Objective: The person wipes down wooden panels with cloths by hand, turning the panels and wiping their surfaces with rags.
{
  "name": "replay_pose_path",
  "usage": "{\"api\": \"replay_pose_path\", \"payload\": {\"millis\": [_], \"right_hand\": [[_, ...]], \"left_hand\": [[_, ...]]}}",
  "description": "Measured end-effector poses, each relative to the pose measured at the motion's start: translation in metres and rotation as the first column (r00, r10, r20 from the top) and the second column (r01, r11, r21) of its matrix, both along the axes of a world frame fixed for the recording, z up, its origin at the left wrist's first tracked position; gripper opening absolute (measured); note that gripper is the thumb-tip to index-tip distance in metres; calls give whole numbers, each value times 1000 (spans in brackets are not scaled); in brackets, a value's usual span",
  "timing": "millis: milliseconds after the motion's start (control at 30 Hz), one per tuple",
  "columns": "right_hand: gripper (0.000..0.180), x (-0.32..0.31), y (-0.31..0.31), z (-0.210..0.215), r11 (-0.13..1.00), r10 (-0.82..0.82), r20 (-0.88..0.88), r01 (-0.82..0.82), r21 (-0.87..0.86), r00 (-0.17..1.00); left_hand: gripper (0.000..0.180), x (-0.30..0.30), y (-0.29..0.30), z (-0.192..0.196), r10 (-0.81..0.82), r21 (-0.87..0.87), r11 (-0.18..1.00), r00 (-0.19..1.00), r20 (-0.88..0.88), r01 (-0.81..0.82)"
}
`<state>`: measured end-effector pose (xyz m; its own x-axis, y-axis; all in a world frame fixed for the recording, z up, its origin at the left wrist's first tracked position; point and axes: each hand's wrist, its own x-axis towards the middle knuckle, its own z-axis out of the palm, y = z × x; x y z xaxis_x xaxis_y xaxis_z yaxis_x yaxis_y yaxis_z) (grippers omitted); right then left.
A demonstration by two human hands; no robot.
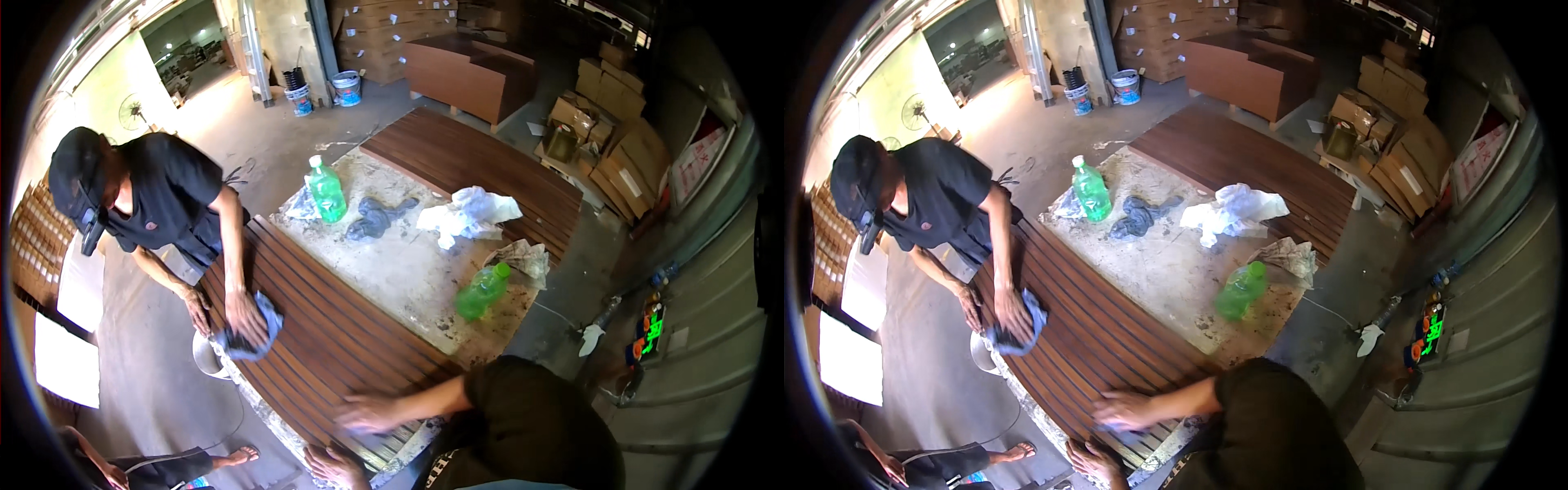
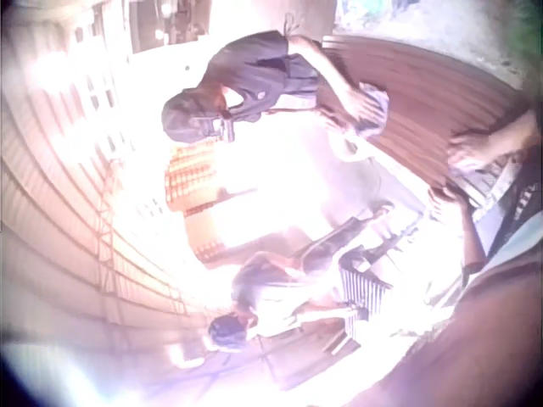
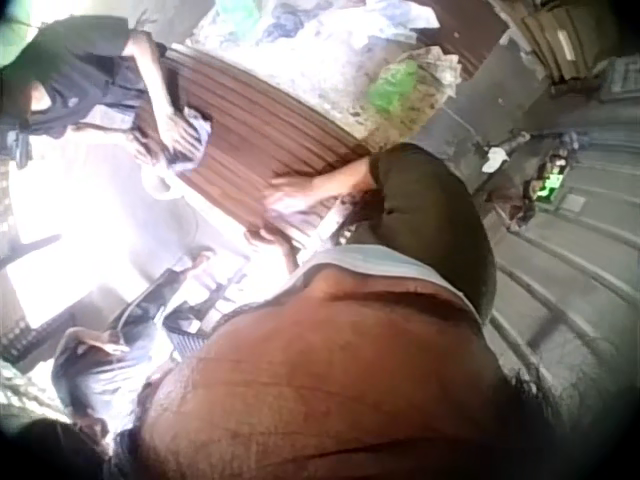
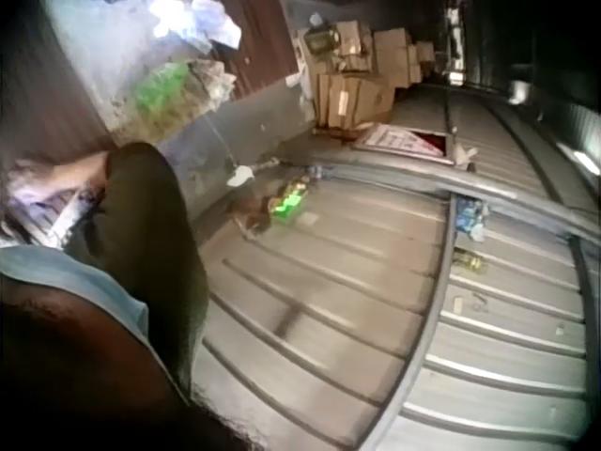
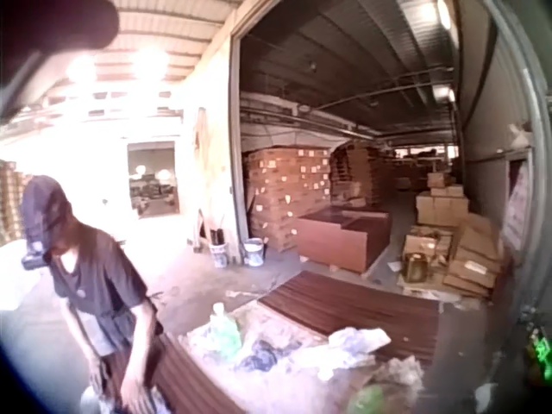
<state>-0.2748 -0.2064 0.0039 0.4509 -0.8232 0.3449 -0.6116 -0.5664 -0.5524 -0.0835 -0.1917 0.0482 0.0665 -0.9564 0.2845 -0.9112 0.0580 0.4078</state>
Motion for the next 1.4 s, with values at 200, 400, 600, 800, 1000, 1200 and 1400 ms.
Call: {"api": "replay_pose_path", "payload": {"millis": [200, 400, 600, 800, 1000, 1200, 1400], "right_hand": [[56, 15, -98, 52, 932, -351, -136, 360, 44, 926], [56, -25, 64, 76, 988, -74, -188, 97, 120, 979], [53, 8, -57, 51, 999, -49, -259, 47, -13, 965], [50, 17, -42, 50, 996, -80, -43, 78, -46, 996], [38, 19, 5, 55, 993, 113, -201, -115, 5, 973], [31, 74, -141, 60, 983, -150, -119, 136, -120, 981], [32, 38, 17, 60, 990, 110, -140, -95, 105, 984]], "left_hand": [[63, 20, 9, -6, 88, 46, 995, 995, 48, -90], [55, -3, -12, 13, 51, 187, 982, 996, -73, -36], [45, 4, -12, 7, 78, 118, 991, 995, -59, -71], [39, 15, 3, -5, 121, 110, 989, 965, -231, -97], [42, 13, 0, 15, 124, 103, 989, 968, -216, -104], [50, 8, -2, 7, 136, 98, 988, 970, -201, -118], [86, 12, 3, 11, 130, 112, 988, 954, -269, -103]]}}
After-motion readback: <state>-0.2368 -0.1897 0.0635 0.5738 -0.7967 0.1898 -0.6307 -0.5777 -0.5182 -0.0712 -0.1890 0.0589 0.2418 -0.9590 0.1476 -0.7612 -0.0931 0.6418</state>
